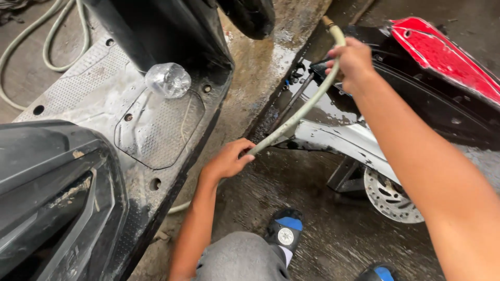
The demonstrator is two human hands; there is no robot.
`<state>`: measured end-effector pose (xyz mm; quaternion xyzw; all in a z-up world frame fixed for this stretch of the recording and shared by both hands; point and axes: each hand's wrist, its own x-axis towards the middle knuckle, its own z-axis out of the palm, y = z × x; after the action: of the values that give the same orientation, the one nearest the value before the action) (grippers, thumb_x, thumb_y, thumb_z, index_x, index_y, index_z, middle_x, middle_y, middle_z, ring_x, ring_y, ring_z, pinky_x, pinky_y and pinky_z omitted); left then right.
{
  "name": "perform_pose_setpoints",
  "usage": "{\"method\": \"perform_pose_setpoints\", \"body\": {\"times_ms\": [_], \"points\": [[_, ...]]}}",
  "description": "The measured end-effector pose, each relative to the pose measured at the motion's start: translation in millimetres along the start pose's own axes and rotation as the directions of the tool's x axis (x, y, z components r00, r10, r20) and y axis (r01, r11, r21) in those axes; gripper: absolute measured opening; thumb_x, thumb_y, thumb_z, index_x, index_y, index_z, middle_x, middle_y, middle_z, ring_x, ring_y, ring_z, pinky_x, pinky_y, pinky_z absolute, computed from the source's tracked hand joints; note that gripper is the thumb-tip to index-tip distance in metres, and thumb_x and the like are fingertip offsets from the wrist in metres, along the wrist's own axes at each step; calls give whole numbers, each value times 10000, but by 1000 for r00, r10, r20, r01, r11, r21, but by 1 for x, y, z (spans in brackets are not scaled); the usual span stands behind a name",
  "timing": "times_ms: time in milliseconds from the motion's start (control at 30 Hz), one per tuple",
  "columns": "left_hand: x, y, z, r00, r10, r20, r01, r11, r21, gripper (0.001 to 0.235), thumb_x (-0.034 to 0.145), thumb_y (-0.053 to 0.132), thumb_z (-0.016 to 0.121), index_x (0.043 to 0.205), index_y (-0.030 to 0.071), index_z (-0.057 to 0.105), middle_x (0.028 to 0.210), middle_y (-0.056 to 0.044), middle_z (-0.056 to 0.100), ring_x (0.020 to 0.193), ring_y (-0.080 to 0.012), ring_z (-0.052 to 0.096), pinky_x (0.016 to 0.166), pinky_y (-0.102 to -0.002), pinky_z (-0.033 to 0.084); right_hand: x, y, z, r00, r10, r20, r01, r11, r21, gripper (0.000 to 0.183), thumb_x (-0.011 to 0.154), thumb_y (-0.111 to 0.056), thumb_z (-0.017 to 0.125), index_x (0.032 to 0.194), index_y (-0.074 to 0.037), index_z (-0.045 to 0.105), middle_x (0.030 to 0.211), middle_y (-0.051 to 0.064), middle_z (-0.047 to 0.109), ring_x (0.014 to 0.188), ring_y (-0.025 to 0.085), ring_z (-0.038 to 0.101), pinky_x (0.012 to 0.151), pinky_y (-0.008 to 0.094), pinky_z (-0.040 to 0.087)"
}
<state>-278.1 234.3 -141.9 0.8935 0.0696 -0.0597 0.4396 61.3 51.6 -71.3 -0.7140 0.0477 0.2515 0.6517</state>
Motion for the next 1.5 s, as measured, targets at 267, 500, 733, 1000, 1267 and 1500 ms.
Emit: {"method": "perform_pose_setpoints", "body": {"times_ms": [267,500,733,1000,1267,1500], "points": [[33,-113,63,967,-248,-59,253,903,347,338,968,277,632,1300,217,641,1226,-13,659,1159,-278,655,1025,-517,437,115,121,59,995,97,-30,-100,981,-168,373,895,-97,704,1264,-125,654,1066,27,739,970,203,709,767,411,670],[40,-111,88,953,-295,-67,287,811,509,336,962,314,622,1294,259,627,1157,34,633,1071,-244,687,960,-478,438,166,202,50,990,141,2,-135,955,-264,551,842,-5,671,1364,-175,619,1212,102,648,1064,282,711,854,467,640],[39,-60,59,948,-317,-27,300,863,407,413,902,269,703,1313,248,660,1184,-41,710,1134,-314,699,964,-492,541,108,141,24,961,264,82,-232,932,-279,621,948,-202,666,1511,-79,434,1478,214,508,1265,395,608,1003,458,577],[69,177,-12,913,393,-108,-326,863,385,149,944,163,670,1085,146,715,982,-110,708,958,-365,705,820,-492,554,-86,-37,-113,928,-100,358,311,738,-599,202,923,-216,713,1089,-114,764,890,112,749,871,182,731,730,277,615],[105,356,79,564,784,258,-825,523,214,76,873,129,682,936,96,709,895,-64,718,722,-335,651,604,-440,492,-301,-55,-311,916,-297,269,396,580,-712,123,953,-105,660,994,-25,745,844,5,700,717,105,563,683,262,496],[94,424,260,418,398,816,-790,604,110,203,917,295,595,1081,218,687,1017,-54,735,1010,-389,712,837,-536,586,-353,123,-483,949,-46,-311,-87,912,-400,165,979,-192,648,1055,-77,740,882,84,754,754,147,661,667,255,545]]}}
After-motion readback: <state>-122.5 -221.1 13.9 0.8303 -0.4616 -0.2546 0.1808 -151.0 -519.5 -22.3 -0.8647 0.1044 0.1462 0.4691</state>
